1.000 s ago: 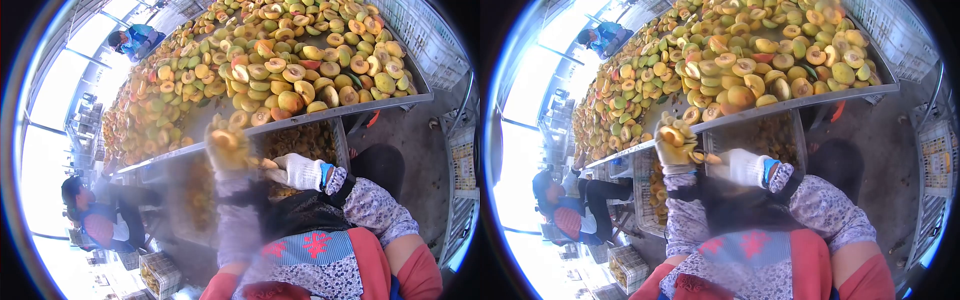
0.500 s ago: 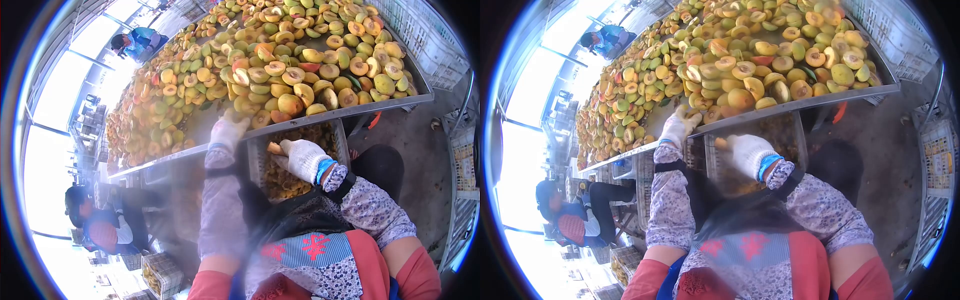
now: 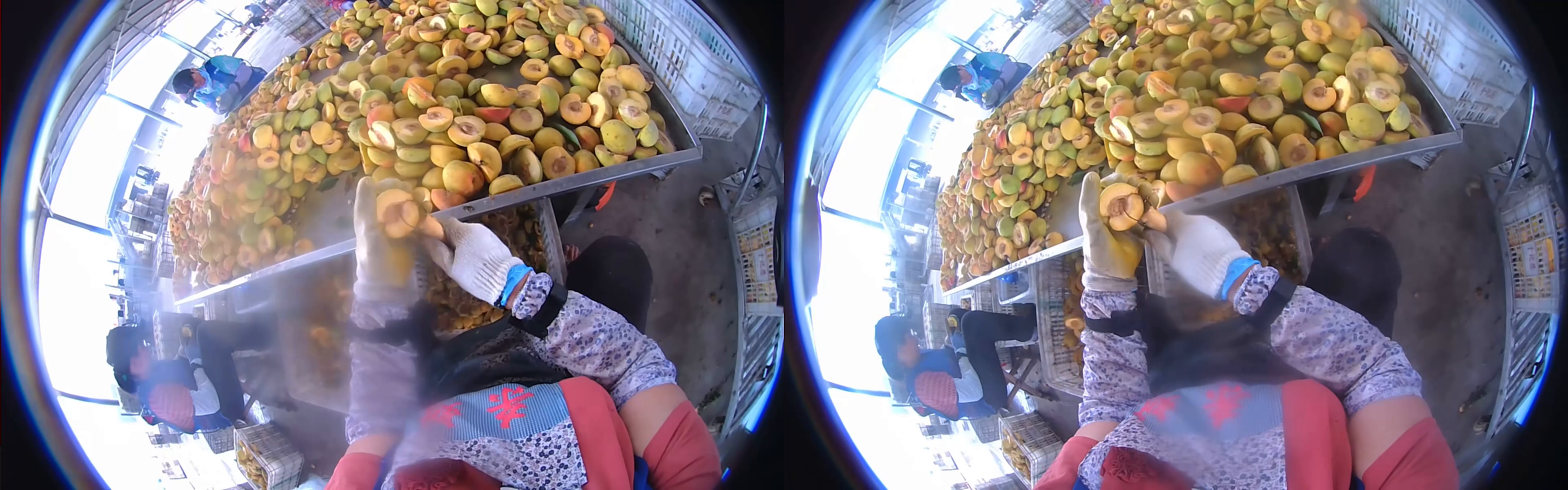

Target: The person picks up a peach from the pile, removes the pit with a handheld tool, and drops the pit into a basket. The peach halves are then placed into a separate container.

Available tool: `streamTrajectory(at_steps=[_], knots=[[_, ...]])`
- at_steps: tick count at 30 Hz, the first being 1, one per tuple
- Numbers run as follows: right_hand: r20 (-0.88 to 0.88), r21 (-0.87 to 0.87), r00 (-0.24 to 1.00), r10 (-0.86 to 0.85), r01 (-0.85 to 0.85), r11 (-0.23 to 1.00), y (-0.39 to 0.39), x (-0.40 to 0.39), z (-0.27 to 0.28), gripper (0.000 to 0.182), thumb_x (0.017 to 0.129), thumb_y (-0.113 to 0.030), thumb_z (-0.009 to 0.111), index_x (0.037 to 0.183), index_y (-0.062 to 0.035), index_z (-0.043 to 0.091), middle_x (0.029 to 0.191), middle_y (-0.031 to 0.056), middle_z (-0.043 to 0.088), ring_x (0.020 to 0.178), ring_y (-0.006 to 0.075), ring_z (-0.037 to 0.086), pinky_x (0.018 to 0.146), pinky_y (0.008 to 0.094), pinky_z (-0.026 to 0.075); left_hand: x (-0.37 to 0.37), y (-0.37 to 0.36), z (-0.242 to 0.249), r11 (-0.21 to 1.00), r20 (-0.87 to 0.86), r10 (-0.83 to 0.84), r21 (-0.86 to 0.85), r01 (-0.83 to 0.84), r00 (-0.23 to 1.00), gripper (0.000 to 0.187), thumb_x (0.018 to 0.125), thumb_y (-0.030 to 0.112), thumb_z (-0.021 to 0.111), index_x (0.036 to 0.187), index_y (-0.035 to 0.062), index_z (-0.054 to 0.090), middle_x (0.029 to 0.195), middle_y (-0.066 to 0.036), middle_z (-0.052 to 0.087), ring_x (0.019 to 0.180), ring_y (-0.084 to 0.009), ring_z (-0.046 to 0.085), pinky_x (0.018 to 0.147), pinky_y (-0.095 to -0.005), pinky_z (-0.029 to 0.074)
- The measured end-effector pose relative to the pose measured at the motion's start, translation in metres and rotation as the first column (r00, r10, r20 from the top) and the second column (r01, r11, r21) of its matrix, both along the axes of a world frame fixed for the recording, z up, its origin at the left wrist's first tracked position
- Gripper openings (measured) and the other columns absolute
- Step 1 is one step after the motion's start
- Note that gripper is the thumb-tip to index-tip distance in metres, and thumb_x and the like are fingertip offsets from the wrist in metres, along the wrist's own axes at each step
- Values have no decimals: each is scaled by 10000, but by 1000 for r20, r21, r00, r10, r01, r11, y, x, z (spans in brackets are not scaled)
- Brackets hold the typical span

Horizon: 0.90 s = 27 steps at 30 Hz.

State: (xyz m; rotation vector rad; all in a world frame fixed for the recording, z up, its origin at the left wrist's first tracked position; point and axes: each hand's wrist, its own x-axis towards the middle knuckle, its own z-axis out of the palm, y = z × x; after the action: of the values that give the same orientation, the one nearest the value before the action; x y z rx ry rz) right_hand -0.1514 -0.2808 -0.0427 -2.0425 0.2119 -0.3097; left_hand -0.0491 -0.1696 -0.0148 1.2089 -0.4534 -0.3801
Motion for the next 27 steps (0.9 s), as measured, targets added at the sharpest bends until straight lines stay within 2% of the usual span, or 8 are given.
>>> streamTrajectory(at_steps=[2, 7, 13, 19, 21, 22, 24, 27], knots=[[-47, -46, 999, -8, 6, 999, -1, -3, -1, 339, 959, -354, 570, 986, -24, 641, 840, 234, 667, 844, 438, 637, 736, 531, 493, -13, -6, 7, 986, -373, 33, -142, -92, 927, 435, 1016, 458, 500, 1079, 39, 599, 976, -117, 653, 839, -262, 652, 732, -367, 551], [18, -104, 1000, -4, 6, 995, 4, 4, -9, 333, 956, -355, 571, 967, -28, 631, 816, 228, 669, 818, 420, 646, 712, 517, 504, 4, 8, -22, 988, -311, 47, -127, -90, 949, 403, 1010, 420, 526, 1104, 38, 612, 976, -105, 655, 851, -265, 655, 743, -383, 554], [-14, -167, 996, 92, -93, 982, 7, 11, -13, 339, 961, -368, 569, 980, -31, 607, 812, 223, 665, 796, 427, 644, 695, 521, 504, 0, 15, -16, 991, -366, -3, -129, -47, 931, 386, 991, 396, 561, 1043, 20, 635, 950, -134, 666, 803, -279, 658, 725, -399, 562], [-70, -74, 979, 191, -196, 978, 18, 7, -19, 337, 974, -360, 563, 1016, -30, 619, 866, 232, 672, 840, 439, 640, 726, 507, 511, 3, 25, -24, 999, -103, 45, 30, -42, 994, 421, 976, 430, 582, 962, 11, 620, 811, -128, 655, 693, -264, 650, 608, -384, 557], [17, 210, 983, 183, -183, 960, 31, 6, -33, 355, 988, -364, 566, 1093, -33, 638, 899, 234, 682, 880, 420, 655, 775, 459, 521, 2, 24, -18, 970, 52, 119, 209, -127, 992, 457, 982, 449, 571, 961, -6, 618, 771, -127, 643, 636, -243, 637, 559, -356, 543], [16, 210, 983, 183, -182, 961, 35, 6, -37, 355, 988, -364, 566, 1093, -33, 638, 899, 234, 682, 880, 420, 655, 775, 459, 521, -1, 21, -13, 970, 50, 118, 209, -126, 992, 457, 982, 449, 571, 961, -6, 618, 771, -127, 643, 636, -243, 637, 559, -356, 543], [-15, 483, 974, 225, -190, 855, 42, 5, -40, 382, 1001, -366, 564, 1165, -30, 639, 912, 211, 700, 889, 372, 679, 817, 414, 516, -7, 14, -5, 976, -265, 207, 122, -180, 942, 487, 989, 459, 558, 969, -25, 612, 766, -130, 638, 614, -228, 631, 551, -335, 537], [-62, 492, 966, 252, -190, 849, 39, 4, -36, 404, 1012, -368, 544, 1182, -16, 642, 906, 169, 715, 860, 306, 687, 821, 398, 508, -8, 10, -7, 967, -239, 241, 141, -212, 941, 499, 995, 457, 551, 996, -39, 610, 760, -126, 634, 593, -217, 623, 533, -321, 528]])
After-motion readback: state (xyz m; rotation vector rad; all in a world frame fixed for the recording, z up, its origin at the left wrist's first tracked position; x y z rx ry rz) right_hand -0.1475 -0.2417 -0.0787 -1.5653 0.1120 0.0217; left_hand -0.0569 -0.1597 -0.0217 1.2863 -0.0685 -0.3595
